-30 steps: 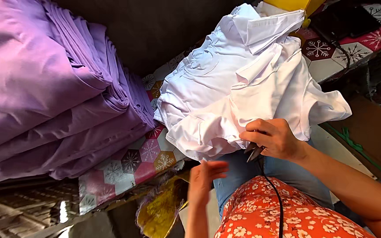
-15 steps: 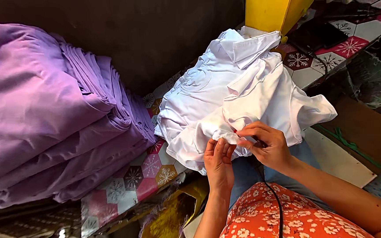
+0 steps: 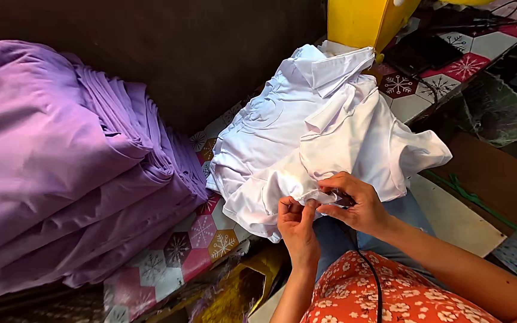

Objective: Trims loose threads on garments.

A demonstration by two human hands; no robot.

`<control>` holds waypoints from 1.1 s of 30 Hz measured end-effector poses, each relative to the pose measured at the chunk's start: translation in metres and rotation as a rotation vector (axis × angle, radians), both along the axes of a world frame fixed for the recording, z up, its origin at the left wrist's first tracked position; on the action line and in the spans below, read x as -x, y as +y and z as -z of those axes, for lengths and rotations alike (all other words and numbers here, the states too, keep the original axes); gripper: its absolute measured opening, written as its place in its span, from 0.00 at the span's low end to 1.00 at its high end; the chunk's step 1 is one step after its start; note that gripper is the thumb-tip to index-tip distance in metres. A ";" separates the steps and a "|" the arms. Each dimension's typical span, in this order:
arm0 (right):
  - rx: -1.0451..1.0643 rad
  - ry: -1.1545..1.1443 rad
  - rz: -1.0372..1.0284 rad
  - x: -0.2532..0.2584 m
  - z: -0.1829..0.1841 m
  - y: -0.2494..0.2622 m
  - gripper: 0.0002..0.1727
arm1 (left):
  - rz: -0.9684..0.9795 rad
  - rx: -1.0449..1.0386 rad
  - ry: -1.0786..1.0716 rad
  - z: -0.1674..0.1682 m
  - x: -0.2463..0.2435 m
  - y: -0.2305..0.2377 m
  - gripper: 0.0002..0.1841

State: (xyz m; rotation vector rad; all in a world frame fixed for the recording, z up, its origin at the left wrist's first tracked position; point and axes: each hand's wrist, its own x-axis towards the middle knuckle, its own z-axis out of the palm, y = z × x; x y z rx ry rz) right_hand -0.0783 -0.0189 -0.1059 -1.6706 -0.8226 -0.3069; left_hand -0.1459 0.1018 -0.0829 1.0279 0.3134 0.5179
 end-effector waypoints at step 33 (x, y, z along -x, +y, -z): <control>0.021 1.208 -0.568 0.015 -0.041 -0.012 0.28 | -0.031 -0.362 0.022 0.013 0.002 0.007 0.06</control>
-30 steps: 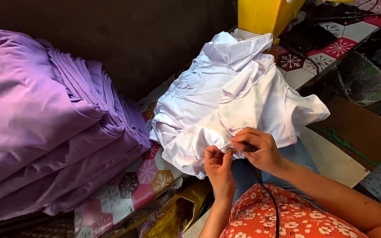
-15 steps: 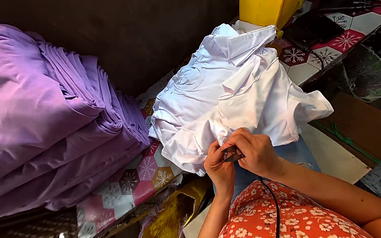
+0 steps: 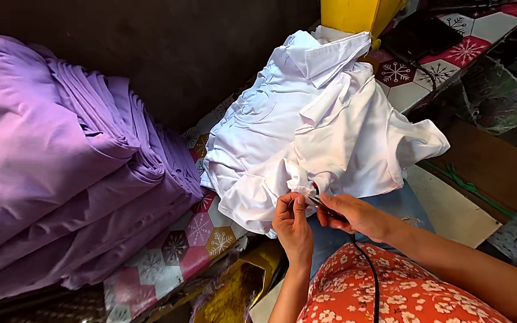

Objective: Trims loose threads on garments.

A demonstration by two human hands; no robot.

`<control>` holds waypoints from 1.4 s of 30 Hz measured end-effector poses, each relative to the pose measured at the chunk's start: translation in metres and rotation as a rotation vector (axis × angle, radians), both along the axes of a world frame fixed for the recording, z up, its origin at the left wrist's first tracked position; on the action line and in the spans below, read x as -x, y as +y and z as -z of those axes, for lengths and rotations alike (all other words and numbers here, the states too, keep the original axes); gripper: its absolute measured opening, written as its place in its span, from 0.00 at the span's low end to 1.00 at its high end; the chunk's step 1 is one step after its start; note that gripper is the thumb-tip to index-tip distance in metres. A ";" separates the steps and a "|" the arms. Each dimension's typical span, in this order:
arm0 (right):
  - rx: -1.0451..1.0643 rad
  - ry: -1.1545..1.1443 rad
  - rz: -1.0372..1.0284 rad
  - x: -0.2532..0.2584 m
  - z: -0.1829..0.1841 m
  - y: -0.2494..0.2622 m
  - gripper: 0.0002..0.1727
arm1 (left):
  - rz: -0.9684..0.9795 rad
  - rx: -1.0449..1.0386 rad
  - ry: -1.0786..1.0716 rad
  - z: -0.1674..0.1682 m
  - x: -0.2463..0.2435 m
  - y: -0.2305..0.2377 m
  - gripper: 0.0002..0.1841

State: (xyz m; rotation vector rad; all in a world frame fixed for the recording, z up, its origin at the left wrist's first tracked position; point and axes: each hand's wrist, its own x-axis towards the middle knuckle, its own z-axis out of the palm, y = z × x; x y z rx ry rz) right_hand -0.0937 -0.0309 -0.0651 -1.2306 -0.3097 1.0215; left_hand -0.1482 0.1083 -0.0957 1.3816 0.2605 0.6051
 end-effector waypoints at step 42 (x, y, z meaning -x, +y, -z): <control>0.177 -0.925 0.465 0.004 0.041 0.019 0.14 | -0.476 -0.077 0.674 0.027 0.102 0.102 0.25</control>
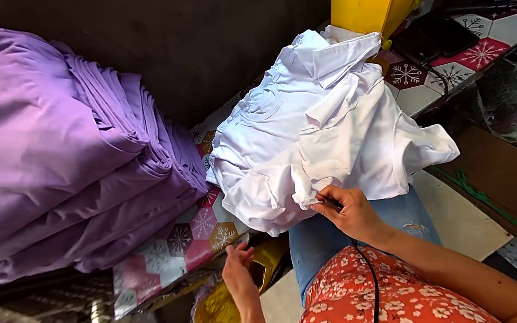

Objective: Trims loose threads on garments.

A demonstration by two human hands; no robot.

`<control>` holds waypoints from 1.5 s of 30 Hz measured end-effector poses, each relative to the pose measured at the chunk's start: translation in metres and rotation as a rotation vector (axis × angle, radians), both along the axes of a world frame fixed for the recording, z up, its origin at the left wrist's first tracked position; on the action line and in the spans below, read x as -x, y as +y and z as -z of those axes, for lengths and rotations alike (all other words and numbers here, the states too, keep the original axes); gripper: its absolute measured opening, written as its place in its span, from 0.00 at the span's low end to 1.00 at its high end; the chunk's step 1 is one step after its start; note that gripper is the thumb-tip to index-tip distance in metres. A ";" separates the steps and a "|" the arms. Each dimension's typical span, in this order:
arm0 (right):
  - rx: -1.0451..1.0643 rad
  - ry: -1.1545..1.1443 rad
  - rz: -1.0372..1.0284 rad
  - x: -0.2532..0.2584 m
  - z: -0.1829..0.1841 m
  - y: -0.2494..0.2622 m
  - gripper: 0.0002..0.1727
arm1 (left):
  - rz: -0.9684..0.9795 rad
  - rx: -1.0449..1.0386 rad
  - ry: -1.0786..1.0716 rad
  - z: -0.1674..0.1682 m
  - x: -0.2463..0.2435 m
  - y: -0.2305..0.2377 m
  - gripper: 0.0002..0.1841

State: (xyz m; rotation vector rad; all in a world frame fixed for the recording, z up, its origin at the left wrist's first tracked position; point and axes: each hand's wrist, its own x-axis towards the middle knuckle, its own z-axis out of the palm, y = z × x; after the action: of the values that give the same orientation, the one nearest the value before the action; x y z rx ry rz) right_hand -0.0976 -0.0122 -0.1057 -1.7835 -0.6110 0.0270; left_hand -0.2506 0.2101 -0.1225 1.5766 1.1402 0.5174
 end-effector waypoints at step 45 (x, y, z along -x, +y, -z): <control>-0.192 0.097 -0.083 0.014 -0.020 -0.018 0.29 | 0.474 0.155 -0.673 -0.041 -0.096 -0.096 0.09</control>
State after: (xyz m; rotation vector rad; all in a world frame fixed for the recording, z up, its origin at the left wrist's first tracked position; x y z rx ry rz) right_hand -0.1120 -0.0300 -0.0860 -1.5620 -0.5971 0.1071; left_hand -0.1549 0.1142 -0.0814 1.3210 0.2768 0.5594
